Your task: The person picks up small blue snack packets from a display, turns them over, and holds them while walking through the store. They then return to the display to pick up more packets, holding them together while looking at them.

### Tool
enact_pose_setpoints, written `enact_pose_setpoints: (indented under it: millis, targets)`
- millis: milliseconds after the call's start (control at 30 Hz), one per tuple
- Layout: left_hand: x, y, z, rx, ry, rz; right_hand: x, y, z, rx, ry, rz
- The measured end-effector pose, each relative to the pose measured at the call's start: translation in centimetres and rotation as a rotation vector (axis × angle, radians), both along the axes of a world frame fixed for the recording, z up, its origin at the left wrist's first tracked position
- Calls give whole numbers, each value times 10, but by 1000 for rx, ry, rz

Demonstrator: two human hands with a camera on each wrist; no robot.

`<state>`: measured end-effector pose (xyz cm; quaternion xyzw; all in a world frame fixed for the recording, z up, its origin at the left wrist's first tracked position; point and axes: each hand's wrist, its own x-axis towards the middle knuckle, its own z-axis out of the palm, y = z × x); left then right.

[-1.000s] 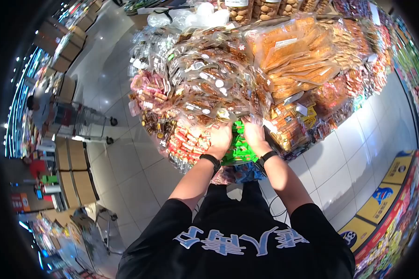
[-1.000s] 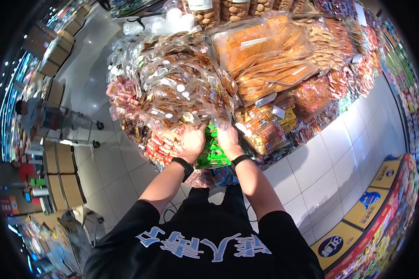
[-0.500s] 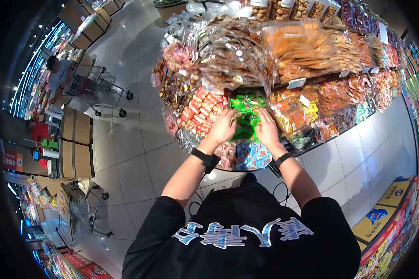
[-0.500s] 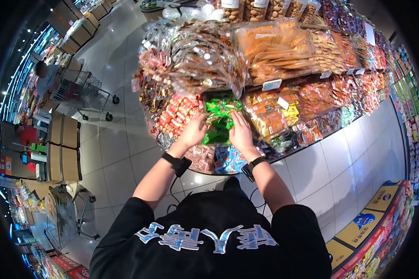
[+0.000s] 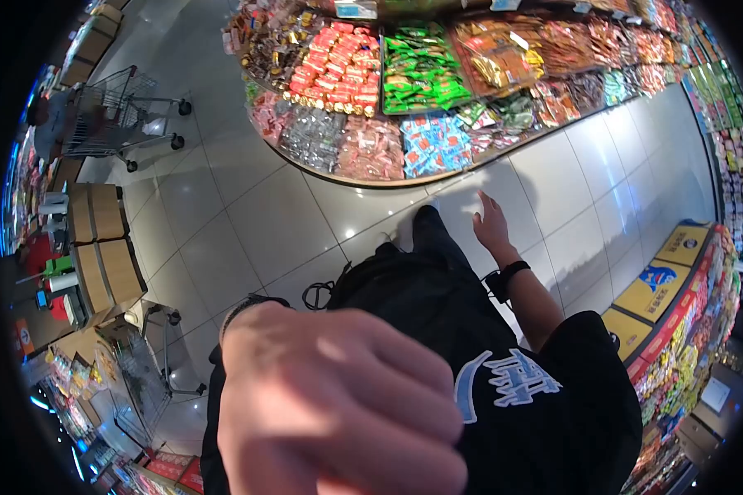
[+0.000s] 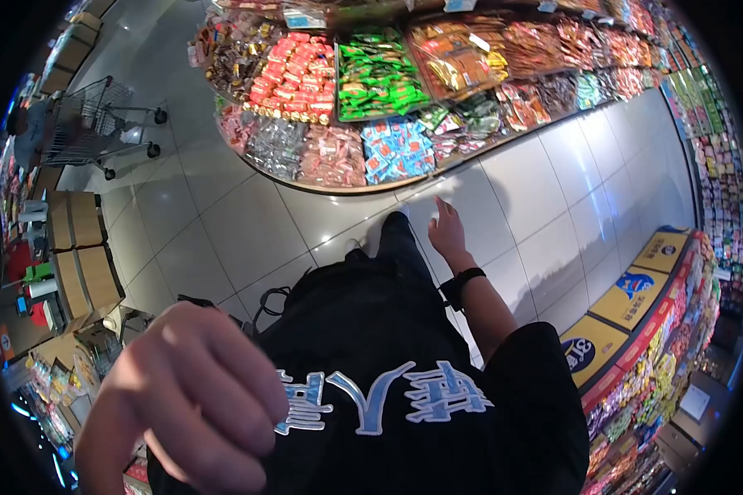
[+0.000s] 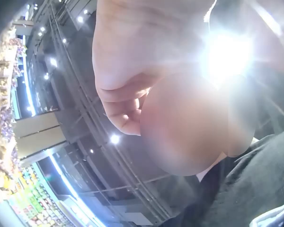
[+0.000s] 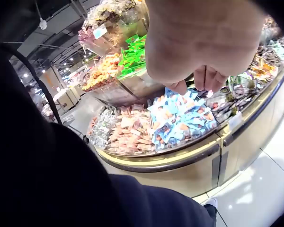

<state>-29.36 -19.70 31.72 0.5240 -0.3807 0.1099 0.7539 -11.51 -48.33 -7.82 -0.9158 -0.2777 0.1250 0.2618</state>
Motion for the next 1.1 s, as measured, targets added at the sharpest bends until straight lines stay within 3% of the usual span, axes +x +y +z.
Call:
enact_pose_setpoints:
  millis: [533, 900, 1100]
  targets:
    - [-27, -137, 1, -139, -56, -383, -75, -146, -15, -49, 109, -156]
    - [-13, -294, -2, -129, -35, -421, -94, -321, -14, -89, 122, -245]
    - [-12, -338, 4, -101, -14, -387, -106, -383, -21, -106, 130, -277]
